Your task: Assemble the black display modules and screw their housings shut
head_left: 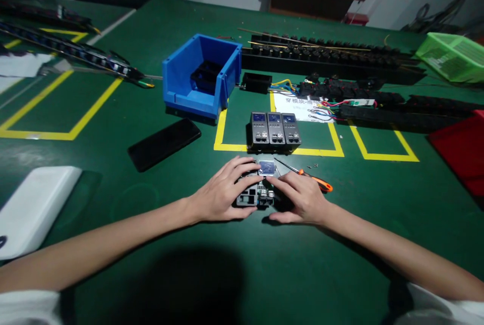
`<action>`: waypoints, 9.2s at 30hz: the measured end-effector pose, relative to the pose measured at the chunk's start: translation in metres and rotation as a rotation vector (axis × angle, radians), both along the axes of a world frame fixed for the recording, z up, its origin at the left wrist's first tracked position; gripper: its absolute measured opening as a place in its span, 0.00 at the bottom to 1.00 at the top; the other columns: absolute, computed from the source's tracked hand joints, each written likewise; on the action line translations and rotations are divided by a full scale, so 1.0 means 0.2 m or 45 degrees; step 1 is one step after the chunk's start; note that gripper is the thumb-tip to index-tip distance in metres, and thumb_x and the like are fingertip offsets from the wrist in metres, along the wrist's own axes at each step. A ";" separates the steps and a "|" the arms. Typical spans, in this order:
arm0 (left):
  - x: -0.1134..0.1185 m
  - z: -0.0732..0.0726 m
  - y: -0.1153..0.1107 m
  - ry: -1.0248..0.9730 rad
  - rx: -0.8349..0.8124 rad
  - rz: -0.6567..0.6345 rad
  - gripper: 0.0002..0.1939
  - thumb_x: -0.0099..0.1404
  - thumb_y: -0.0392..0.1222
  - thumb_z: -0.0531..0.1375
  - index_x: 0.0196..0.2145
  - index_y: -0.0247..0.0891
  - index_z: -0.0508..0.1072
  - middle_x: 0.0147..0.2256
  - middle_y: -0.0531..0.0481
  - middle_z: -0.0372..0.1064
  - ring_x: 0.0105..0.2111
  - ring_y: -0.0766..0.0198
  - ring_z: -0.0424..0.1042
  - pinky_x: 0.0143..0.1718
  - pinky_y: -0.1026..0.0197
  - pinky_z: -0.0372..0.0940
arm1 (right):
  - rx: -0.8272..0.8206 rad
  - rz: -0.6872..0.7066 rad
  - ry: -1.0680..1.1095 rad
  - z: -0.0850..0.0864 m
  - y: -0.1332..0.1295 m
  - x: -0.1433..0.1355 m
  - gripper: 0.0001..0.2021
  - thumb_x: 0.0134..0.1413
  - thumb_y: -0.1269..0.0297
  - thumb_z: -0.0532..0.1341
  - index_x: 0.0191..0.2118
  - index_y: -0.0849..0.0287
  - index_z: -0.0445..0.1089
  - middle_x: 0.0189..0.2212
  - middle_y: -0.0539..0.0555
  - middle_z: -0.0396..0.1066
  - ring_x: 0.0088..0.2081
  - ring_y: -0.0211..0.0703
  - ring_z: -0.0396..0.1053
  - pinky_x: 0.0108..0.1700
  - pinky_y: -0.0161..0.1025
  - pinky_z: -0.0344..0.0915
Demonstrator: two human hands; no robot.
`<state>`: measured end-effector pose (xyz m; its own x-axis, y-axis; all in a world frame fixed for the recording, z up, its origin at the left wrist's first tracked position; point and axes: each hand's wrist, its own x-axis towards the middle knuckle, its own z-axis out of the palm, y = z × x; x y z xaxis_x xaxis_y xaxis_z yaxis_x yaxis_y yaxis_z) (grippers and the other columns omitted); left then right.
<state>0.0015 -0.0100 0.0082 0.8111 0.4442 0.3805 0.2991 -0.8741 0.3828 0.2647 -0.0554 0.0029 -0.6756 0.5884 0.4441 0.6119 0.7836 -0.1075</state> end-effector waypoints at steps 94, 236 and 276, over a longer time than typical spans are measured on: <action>-0.02 0.00 -0.01 0.075 -0.003 0.012 0.28 0.66 0.42 0.58 0.62 0.38 0.59 0.61 0.38 0.60 0.63 0.50 0.57 0.64 0.39 0.52 | -0.099 0.003 -0.013 -0.01 0.00 -0.04 0.28 0.59 0.53 0.59 0.57 0.69 0.58 0.29 0.55 0.70 0.28 0.42 0.67 0.29 0.38 0.63; -0.02 -0.02 0.06 -0.257 -0.588 0.186 0.35 0.61 0.48 0.62 0.61 0.40 0.54 0.62 0.38 0.53 0.63 0.47 0.55 0.65 0.43 0.52 | -0.023 -0.037 0.154 -0.05 -0.11 0.14 0.08 0.56 0.66 0.63 0.41 0.62 0.67 0.26 0.53 0.73 0.26 0.40 0.70 0.29 0.37 0.63; -0.07 -0.04 0.11 -0.915 -1.495 0.099 0.54 0.48 0.47 0.70 0.66 0.46 0.47 0.66 0.39 0.47 0.61 0.48 0.59 0.61 0.48 0.60 | -0.324 -0.131 0.217 0.00 0.05 -0.02 0.55 0.40 0.40 0.69 0.68 0.60 0.43 0.61 0.69 0.60 0.59 0.63 0.61 0.57 0.62 0.62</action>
